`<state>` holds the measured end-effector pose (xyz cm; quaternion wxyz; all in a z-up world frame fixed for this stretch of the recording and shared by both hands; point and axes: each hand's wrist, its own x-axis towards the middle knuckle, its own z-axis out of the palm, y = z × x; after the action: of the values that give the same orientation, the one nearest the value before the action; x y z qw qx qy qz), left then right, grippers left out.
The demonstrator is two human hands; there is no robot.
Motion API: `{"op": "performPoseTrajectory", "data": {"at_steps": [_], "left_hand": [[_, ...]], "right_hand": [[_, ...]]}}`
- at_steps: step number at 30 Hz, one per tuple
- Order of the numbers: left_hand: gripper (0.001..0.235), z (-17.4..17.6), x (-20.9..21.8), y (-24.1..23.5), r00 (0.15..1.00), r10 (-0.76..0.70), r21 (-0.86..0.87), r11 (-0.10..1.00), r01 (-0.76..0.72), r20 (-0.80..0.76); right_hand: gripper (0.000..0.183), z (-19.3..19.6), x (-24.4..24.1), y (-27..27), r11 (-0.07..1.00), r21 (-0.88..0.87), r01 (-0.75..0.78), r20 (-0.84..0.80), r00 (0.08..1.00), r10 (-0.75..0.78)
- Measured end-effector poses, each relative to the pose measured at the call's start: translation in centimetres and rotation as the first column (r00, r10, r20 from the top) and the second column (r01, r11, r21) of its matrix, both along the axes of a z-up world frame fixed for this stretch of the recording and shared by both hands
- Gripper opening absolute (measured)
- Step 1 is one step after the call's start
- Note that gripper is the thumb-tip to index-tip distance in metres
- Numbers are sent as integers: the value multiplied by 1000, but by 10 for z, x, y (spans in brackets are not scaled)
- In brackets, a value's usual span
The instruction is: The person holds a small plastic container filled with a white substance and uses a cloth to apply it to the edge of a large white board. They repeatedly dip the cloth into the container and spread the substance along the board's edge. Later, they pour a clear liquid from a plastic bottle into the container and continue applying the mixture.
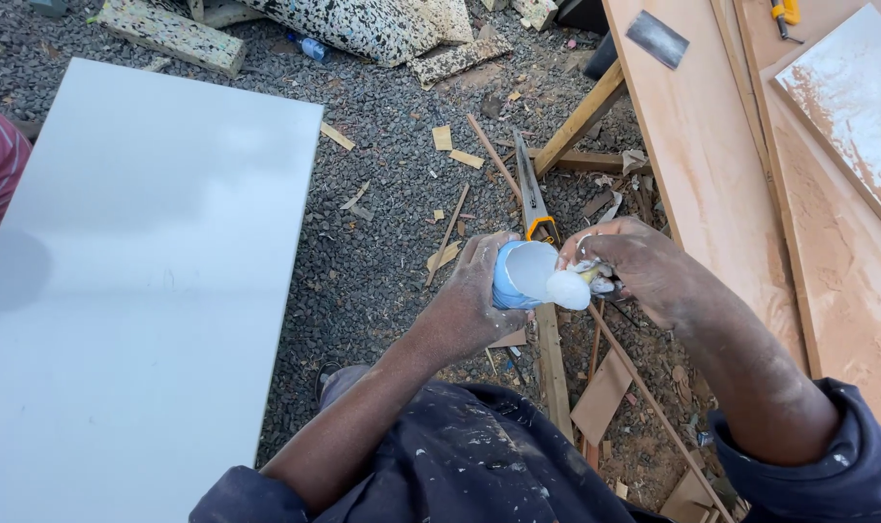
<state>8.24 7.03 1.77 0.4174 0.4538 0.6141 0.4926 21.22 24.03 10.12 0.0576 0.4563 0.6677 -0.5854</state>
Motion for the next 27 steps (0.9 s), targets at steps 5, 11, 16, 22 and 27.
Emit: {"op": "performPoseTrajectory", "data": {"at_steps": [5,11,16,22,27], "left_hand": [[88,1,1,12,998,41,26,999,-43,48],[89,7,-5,22,972,133,46,988,-145,196],[90,2,-23,32,960,178,62,979,-195,214],[87,-4,-58,51,962,207,31,976,-216,178],[86,-19,-110,73,975,184,-28,983,-182,126]], "right_hand": [[28,5,8,5,994,-11,109,-64,992,-109],[30,29,2,-19,977,124,170,-206,968,-143],[28,12,-5,-16,955,236,181,-267,957,-116],[25,-9,-40,14,976,76,202,-250,952,-178],[20,-12,-99,37,989,6,150,-158,976,-147]]}}
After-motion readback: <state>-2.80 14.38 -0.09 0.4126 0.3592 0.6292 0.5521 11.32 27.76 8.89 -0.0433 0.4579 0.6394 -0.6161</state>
